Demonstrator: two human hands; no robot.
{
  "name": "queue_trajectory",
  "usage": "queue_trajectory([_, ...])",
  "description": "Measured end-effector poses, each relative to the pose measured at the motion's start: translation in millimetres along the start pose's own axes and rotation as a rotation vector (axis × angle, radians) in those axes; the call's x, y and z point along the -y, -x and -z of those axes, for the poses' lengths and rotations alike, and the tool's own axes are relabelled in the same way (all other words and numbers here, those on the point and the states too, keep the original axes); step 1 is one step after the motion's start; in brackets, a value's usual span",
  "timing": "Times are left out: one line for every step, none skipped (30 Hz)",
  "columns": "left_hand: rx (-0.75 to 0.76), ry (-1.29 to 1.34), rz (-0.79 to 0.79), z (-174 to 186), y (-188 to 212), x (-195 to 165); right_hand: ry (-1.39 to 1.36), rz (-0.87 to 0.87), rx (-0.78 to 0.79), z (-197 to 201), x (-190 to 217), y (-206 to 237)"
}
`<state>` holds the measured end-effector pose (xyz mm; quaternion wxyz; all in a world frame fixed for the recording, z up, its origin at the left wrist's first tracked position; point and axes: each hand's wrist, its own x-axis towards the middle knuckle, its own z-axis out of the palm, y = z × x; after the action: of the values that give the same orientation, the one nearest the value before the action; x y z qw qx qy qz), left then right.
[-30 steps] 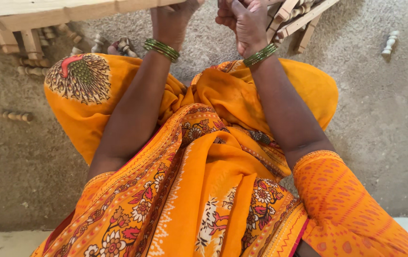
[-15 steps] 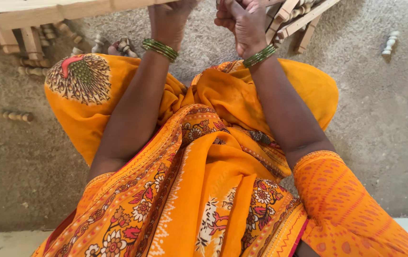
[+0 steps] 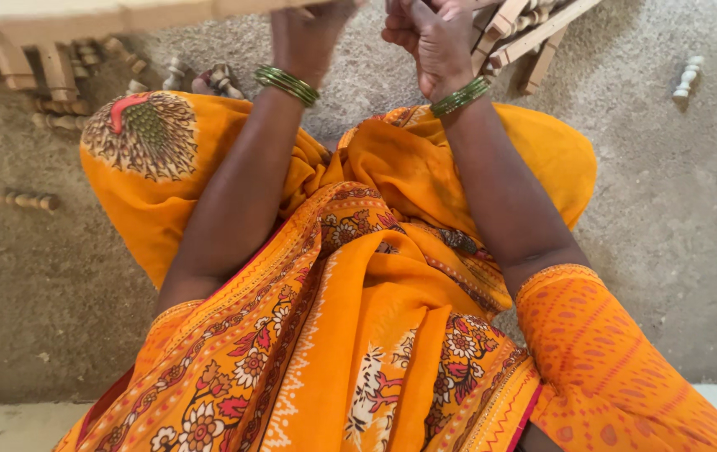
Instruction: The person sits on the floor among scattered turned wooden spindle parts, picks up pieces one at a time, turns them over in their hands, and places them back onto the pile on the floor.
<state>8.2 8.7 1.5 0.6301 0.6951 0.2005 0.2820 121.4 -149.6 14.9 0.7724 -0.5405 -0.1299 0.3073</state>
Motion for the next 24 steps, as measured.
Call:
queue_trajectory([0.011,0.045,-0.084,0.1,0.2,-0.8,-0.006,0.0,0.002,0.0,-0.2,0.0])
queue_trajectory([0.025,0.09,-0.166,-1.1,0.7,-1.6,-0.013,0.001,0.001,0.3,-0.5,0.1])
queue_trajectory([0.045,0.142,-0.247,-3.7,1.3,-2.4,-0.015,0.002,-0.006,0.4,-1.0,0.1])
queue_trajectory([0.036,0.137,-0.21,-2.5,-0.3,-3.1,-0.002,0.006,0.0,0.8,-1.7,0.0])
queue_trajectory([0.026,0.133,-0.171,-0.1,-2.8,-3.6,0.011,0.007,0.006,1.3,-2.8,-0.4])
queue_trajectory([0.013,0.126,-0.133,0.0,-3.3,-3.9,0.023,0.007,0.016,2.3,-4.0,-0.9])
queue_trajectory([0.034,0.104,-0.139,-0.4,-3.1,-4.1,0.017,-0.019,-0.022,3.6,-5.5,-1.9])
queue_trajectory([0.055,0.077,-0.146,-0.6,-2.9,-4.3,0.008,-0.047,-0.057,5.8,-6.9,-3.2])
queue_trajectory([0.076,0.051,-0.152,-0.2,-2.1,-4.2,-0.002,-0.074,-0.094,7.9,-8.7,-5.1])
queue_trajectory([0.125,0.09,-0.104,-0.1,-1.5,-4.0,-0.025,-0.034,-0.106,11.2,-10.1,-6.9])
queue_trajectory([0.177,0.133,-0.056,0.4,-1.1,-3.8,-0.045,0.008,-0.123,14.2,-11.7,-9.2])
queue_trajectory([0.228,0.18,-0.007,-0.2,-0.3,-3.5,-0.06,0.049,-0.139,18.1,-12.7,-11.3])
queue_trajectory([0.251,0.266,-0.034,0.0,-1.5,-3.1,0.046,0.15,-0.131,21.0,-13.8,-13.5])
queue_trajectory([0.27,0.348,-0.061,0.2,-3.1,-2.5,0.148,0.249,-0.118,23.7,-14.3,-15.1])
queue_trajectory([0.29,0.428,-0.087,1.7,-4.2,-1.8,0.247,0.348,-0.106,24.4,-14.9,-15.9])
queue_trajectory([0.277,0.519,0.01,2.9,-4.4,-1.0,0.447,0.39,-0.098,24.4,-15.5,-15.4])
queue_trajectory([0.267,0.611,0.109,4.9,-4.6,-0.1,0.649,0.433,-0.096,22.7,-17.2,-13.8])
queue_trajectory([0.257,0.702,0.207,5.6,-5.3,0.8,0.853,0.474,-0.095,19.7,-18.3,-11.3])
queue_trajectory([0.214,0.784,0.229,6.4,-6.0,1.3,0.884,0.625,-0.006,14.6,-19.2,-7.5])
queue_trajectory([0.166,0.865,0.252,7.3,-5.8,1.9,0.912,0.772,0.093,8.5,-20.0,-2.5])
queue_trajectory([0.114,0.946,0.276,8.6,-5.4,2.8,0.936,0.912,0.201,1.0,-21.2,3.2])
queue_trajectory([0.098,0.927,0.29,8.8,-4.5,3.1,0.976,0.931,0.253,-6.5,-21.8,8.4])
queue_trajectory([0.082,0.908,0.303,8.6,-3.4,3.3,1.017,0.951,0.307,-13.6,-21.7,13.0])
queue_trajectory([0.067,0.889,0.314,7.7,-2.2,2.9,1.056,0.973,0.361,-19.2,-20.2,16.2])
